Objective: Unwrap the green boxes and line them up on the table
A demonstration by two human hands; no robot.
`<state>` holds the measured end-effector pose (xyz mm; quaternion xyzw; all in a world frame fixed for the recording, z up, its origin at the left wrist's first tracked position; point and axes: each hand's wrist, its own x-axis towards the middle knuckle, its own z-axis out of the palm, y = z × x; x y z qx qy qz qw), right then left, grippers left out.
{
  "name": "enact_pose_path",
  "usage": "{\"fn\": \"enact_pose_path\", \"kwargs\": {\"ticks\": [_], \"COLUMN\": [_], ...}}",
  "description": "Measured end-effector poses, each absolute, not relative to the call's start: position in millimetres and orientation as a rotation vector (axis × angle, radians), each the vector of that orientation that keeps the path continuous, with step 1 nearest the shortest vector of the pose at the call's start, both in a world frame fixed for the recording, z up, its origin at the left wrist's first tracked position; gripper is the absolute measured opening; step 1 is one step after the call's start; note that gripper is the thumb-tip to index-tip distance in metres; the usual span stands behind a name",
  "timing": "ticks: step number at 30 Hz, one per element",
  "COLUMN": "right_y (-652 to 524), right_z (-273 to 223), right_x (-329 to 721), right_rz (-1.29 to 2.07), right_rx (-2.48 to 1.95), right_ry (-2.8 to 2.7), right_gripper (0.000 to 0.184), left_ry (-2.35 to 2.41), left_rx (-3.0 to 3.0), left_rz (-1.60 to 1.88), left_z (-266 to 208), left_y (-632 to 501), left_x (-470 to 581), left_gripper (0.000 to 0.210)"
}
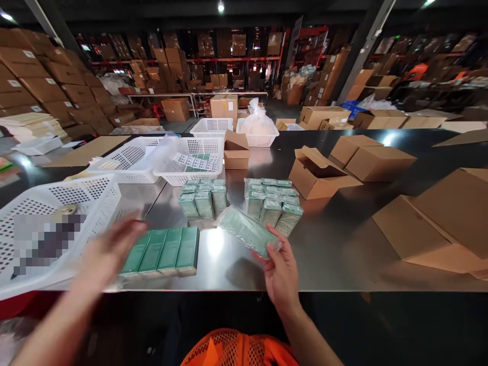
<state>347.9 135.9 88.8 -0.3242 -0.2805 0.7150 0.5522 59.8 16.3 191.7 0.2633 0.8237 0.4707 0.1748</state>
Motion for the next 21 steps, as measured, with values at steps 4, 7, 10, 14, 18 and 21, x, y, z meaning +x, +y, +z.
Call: {"fn": "enact_pose_path", "kwargs": {"ticks": [4, 7, 10, 14, 18, 21], "right_y": [98, 86, 92, 107, 124, 142], "right_z": [60, 48, 59, 73, 66, 68], "right_x": [328, 338, 349, 358, 365, 348], "right_rz": [1.633, 1.349, 0.761, 0.483, 1.162, 1.744], "right_rx": [-0.436, -0.437, -0.580, -0.582, -0.589, -0.797], "right_ry": [-1.090, -1.494, -1.674, -1.763, -1.913, -1.693], "right_gripper": [0.039, 0.053, 0.037, 0.033, 0.062, 0.080], "left_ry": [1.221, 0.997, 0.968, 1.077, 1.147, 1.176], "left_rx": [0.392, 0.171, 0.174, 0.220, 0.312, 0.390], "left_rz": [1.676, 1.842, 1.737, 1.615, 1.564, 1.446], "left_z": [139, 127, 123, 110, 97, 88], "left_y": [74, 99, 88, 58, 36, 24], "left_x": [172, 218, 233, 238, 240, 242], "left_gripper": [0.091, 0.086, 0.084, 0.074, 0.070, 0.092]}}
